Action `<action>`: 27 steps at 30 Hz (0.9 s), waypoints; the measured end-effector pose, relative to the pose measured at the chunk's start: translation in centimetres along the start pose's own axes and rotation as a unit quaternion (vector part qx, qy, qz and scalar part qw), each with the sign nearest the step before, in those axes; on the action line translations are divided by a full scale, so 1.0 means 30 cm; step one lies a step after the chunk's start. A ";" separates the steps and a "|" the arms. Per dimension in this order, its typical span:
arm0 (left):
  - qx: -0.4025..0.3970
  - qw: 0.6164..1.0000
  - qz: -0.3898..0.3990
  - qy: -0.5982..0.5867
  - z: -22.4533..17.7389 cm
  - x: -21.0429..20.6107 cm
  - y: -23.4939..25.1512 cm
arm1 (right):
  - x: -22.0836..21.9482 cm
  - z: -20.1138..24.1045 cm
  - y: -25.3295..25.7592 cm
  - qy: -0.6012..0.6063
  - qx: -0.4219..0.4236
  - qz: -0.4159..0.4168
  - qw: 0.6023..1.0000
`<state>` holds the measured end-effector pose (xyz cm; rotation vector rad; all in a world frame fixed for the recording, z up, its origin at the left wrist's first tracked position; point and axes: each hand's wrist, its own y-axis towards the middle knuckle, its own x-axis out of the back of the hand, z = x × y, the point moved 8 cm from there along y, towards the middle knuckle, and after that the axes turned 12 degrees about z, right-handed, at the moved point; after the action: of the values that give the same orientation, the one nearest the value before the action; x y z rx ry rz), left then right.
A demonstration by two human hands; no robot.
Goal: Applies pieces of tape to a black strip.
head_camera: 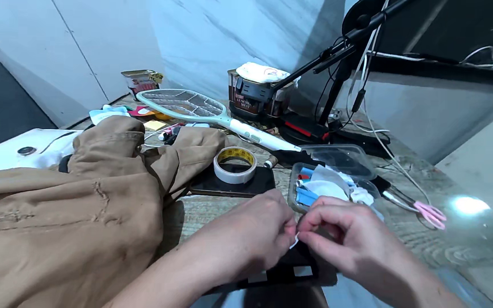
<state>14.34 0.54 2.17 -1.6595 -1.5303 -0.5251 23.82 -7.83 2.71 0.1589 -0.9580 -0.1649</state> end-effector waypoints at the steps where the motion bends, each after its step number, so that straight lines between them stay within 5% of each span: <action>1: 0.007 1.000 0.007 0.005 -0.004 0.002 0.000 | -0.002 0.002 -0.001 -0.005 -0.003 0.005 1.000; 9: 0.141 0.988 0.002 -0.058 0.072 -0.009 -0.009 | -0.066 -0.085 -0.053 0.123 -0.156 -0.006 0.980; 20: -0.088 0.985 -0.150 0.020 0.048 -0.109 -0.021 | -0.109 -0.138 -0.112 0.121 -0.224 -0.091 0.963; 27: -0.167 0.967 -0.172 0.084 0.023 -0.131 -0.029 | -0.047 -0.115 -0.025 0.057 -0.098 0.170 0.979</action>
<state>12.66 -1.45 -0.98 -1.5446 -1.6780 -1.1358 25.82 -8.05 -0.52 -0.1758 -0.8363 0.0648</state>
